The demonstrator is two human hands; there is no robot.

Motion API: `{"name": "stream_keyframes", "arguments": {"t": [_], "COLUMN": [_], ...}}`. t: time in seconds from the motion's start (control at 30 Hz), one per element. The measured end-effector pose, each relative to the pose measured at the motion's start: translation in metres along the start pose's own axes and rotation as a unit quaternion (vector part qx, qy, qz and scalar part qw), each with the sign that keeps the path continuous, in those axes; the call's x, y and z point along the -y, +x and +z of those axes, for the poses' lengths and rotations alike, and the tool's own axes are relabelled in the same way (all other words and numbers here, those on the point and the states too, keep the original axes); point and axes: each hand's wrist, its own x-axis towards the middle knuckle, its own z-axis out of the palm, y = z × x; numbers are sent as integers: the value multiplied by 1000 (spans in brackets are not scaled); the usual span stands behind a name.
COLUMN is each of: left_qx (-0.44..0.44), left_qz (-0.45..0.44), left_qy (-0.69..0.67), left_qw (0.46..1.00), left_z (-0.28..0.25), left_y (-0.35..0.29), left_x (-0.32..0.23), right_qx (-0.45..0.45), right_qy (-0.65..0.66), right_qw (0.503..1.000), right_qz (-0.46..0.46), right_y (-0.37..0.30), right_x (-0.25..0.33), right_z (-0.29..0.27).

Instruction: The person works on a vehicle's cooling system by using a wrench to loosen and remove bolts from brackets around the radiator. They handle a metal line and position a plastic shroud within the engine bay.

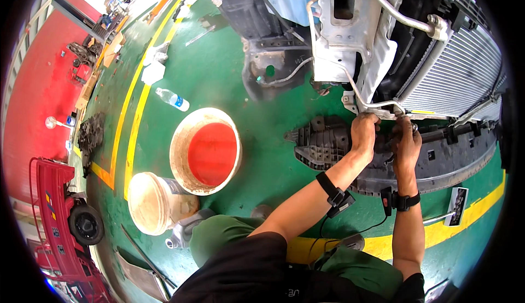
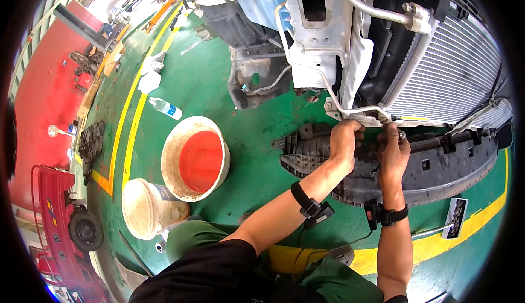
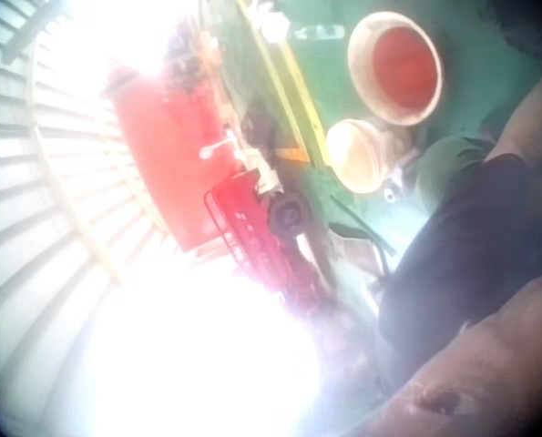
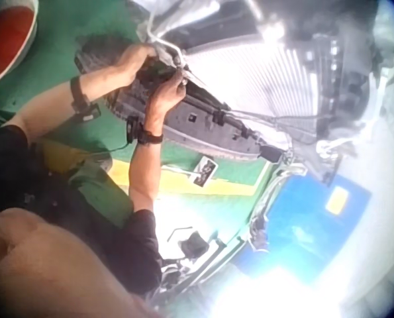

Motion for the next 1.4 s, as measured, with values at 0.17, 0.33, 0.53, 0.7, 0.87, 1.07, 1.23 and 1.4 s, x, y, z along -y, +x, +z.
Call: {"name": "stream_keyframes", "arguments": {"t": [0.17, 0.33, 0.53, 0.7, 0.87, 1.07, 1.23, 1.4], "left_qx": [-1, 11, -6, 11, 6, -3, -12, 5], "left_qz": [7, -12, -8, -5, -10, -7, 10, -51], "left_qy": [6, -1, 0, 21, 14, 17, 17, -13], "left_qw": [1000, 1000, 1000, 1000, 1000, 1000, 1000, 999], "left_z": [-2, 1, 4, -1, -3, -8, 0, -7], "left_y": [2, -2, -4, 2, 3, -3, 8, 1], "left_x": [4, -4, -7, -1, 1, -4, 5, -12], "right_qx": [10, -19, 36, -7, -18, 30, -43, -63], "right_qy": [-19, -25, -32, -49, -108, -49, -134, -155], "right_qw": [1000, 998, 999, 996, 989, 998, 977, 968], "right_qz": [-8, -51, -12, -73, -98, 10, -162, -185], "right_y": [3, 3, 6, 10, 6, -1, 4, 0], "right_x": [2, -7, -4, -5, -9, -5, -7, -8], "right_z": [-2, -5, -8, -3, -6, -5, -5, 12]}}
